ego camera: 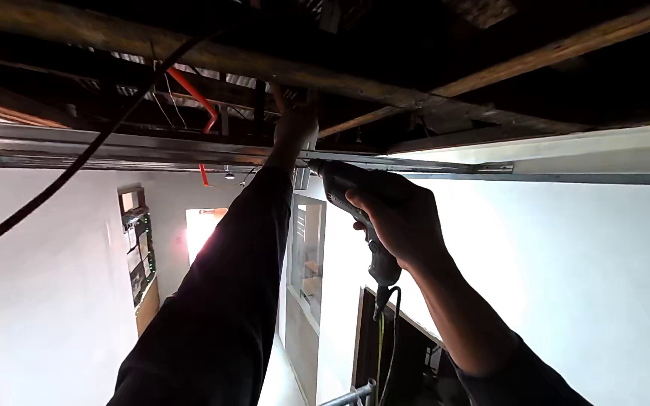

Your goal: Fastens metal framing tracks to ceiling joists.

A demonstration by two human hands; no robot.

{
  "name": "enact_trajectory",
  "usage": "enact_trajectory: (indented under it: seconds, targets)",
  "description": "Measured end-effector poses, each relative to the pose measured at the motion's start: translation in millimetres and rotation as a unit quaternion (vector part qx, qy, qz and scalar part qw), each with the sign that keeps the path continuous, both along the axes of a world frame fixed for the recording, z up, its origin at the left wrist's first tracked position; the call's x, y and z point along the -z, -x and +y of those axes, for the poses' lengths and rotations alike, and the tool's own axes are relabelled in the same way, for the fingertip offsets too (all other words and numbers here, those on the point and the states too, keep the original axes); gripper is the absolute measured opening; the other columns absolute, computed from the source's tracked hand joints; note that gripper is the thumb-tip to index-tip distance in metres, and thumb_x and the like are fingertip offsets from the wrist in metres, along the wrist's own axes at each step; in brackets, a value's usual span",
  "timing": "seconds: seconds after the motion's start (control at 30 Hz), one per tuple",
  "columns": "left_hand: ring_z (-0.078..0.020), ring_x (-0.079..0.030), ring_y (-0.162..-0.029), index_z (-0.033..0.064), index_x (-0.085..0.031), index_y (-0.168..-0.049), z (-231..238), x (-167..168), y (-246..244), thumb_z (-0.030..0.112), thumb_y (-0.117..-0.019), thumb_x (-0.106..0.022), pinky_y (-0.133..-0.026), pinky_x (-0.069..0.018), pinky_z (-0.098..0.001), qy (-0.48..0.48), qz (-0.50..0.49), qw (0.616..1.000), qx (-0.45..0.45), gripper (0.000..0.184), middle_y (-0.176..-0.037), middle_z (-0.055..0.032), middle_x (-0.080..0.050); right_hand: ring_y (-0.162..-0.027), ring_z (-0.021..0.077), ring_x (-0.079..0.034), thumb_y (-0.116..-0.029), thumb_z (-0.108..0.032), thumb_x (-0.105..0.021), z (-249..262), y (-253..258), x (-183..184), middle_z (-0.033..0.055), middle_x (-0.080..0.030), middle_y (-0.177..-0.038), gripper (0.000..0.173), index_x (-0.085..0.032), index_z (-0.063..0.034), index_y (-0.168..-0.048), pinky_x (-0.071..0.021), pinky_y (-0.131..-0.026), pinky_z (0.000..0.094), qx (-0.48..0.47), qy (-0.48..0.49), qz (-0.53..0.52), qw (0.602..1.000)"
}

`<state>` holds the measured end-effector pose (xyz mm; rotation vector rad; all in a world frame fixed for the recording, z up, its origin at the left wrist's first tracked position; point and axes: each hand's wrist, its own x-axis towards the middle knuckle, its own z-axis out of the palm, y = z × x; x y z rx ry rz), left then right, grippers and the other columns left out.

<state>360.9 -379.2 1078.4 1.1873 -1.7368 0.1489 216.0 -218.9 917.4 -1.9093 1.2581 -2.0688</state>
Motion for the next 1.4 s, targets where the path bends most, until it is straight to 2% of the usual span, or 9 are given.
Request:
enact_trajectory:
  seconds: [0.07,0.27,0.37,0.43,0.53,0.83,1.1,1.2,1.4]
  targets:
    - [-0.0375,-0.062,-0.122,0.0136,-0.059,-0.142,0.0,-0.6,-1.2,0.042,-0.1115,-0.033,-0.098,-0.049,-0.0623,-0.005,0.018,1.0,0.016,0.049,-0.132,-0.018,-0.066,-0.07,0.0204,-0.075,-0.0863,-0.038,-0.08,-0.6,-2.8,-0.7,0.0013,-0.076,-0.088,0.029,-0.075,-0.0229,-0.11,-0.0661,-0.059,0.0462,0.003,-0.006,-0.005,1.0]
    - [-0.0353,-0.063,-0.119,0.0066,-0.067,-0.127,-0.8,0.1,-5.3,0.054,-0.1094,-0.033,-0.098,-0.0477,-0.061,-0.009,0.082,0.994,0.073,0.061,-0.124,-0.0194,-0.068,-0.066,0.0175,-0.073,-0.0864,-0.045,-0.078,5.4,-6.7,-1.7,-0.0006,-0.075,-0.084,0.029,-0.074,-0.0248,-0.107,-0.0643,-0.056,0.0441,0.038,-0.018,0.019,0.999]
    - [-0.0327,-0.064,-0.118,0.0059,-0.057,-0.14,-2.8,-0.8,-4.3,0.053,-0.1085,-0.038,-0.099,-0.0498,-0.057,-0.015,0.115,0.989,0.091,0.06,-0.124,-0.0184,-0.067,-0.06,0.0123,-0.071,-0.0871,-0.046,-0.076,11.4,-11.4,-5.7,-0.0029,-0.074,-0.079,0.028,-0.072,-0.0264,-0.108,-0.061,-0.051,0.0383,0.088,-0.022,0.069,0.993]
    - [-0.0321,-0.067,-0.113,0.008,-0.059,-0.137,-7.7,-0.1,0.4,0.059,-0.1053,-0.04,-0.095,-0.0519,-0.0579,-0.021,0.155,0.984,0.084,0.063,-0.118,-0.0175,-0.07,-0.066,0.0119,-0.068,-0.0858,-0.048,-0.072,13.9,-15.6,-6.3,-0.0038,-0.072,-0.082,0.034,-0.072,-0.0278,-0.113,-0.0559,-0.056,0.0417,0.141,-0.015,0.121,0.982]
    - [-0.0335,-0.066,-0.115,0.0108,-0.071,-0.121,-14.2,-2.1,4.6,0.059,-0.1068,-0.034,-0.096,-0.0494,-0.0611,0.001,0.116,0.992,0.056,0.063,-0.119,-0.0167,-0.07,-0.073,0.0178,-0.069,-0.084,-0.05,-0.07,14.9,-22.2,-7.3,-0.001,-0.072,-0.085,0.042,-0.07,-0.0305,-0.122,-0.0534,-0.058,0.0489,0.19,-0.02,0.173,0.966]
    - [-0.0346,-0.064,-0.118,0.0083,-0.062,-0.134,-7.2,0.6,3.6,0.06,-0.1059,-0.037,-0.098,-0.0497,-0.0607,-0.018,0.138,0.989,0.051,0.064,-0.124,-0.0189,-0.068,-0.069,0.0232,-0.067,-0.0837,-0.052,-0.066,6.6,-31.7,6.9,0.0028,-0.067,-0.078,0.052,-0.064,-0.0326,-0.132,-0.0501,-0.053,0.048,0.238,-0.021,0.233,0.943]
    - [-0.0404,-0.058,-0.128,0.01,-0.06,-0.138,-8.0,-1.3,6.4,0.037,-0.1121,-0.029,-0.1,-0.0458,-0.0666,0.02,-0.024,0.999,-0.022,0.049,-0.136,-0.0199,-0.062,-0.074,0.025,-0.069,-0.0816,-0.053,-0.067,11.5,-22.5,-7.6,0.0033,-0.07,-0.082,0.057,-0.063,-0.0332,-0.135,-0.0513,-0.056,0.0508,0.237,-0.047,0.253,0.937]
    - [-0.0412,-0.059,-0.126,0.009,-0.062,-0.135,-5.2,-1.0,7.8,0.041,-0.1112,-0.03,-0.098,-0.0455,-0.0676,0.015,0.018,1.0,-0.004,0.051,-0.133,-0.0219,-0.063,-0.077,0.0253,-0.069,-0.0823,-0.054,-0.068,9.7,-21.5,-5.6,0.0041,-0.07,-0.086,0.062,-0.059,-0.0359,-0.141,-0.0524,-0.058,0.0505,0.242,-0.053,0.268,0.931]
    - [-0.0368,-0.062,-0.119,0.0069,-0.067,-0.124,-1.7,1.8,7.7,0.057,-0.1076,-0.033,-0.097,-0.0468,-0.0643,-0.004,0.112,0.993,0.044,0.063,-0.124,-0.0201,-0.067,-0.075,0.025,-0.069,-0.0809,-0.051,-0.069,9.5,-17.3,-11.0,0.0043,-0.071,-0.085,0.057,-0.063,-0.035,-0.136,-0.0517,-0.057,0.0504,0.242,-0.039,0.277,0.929]
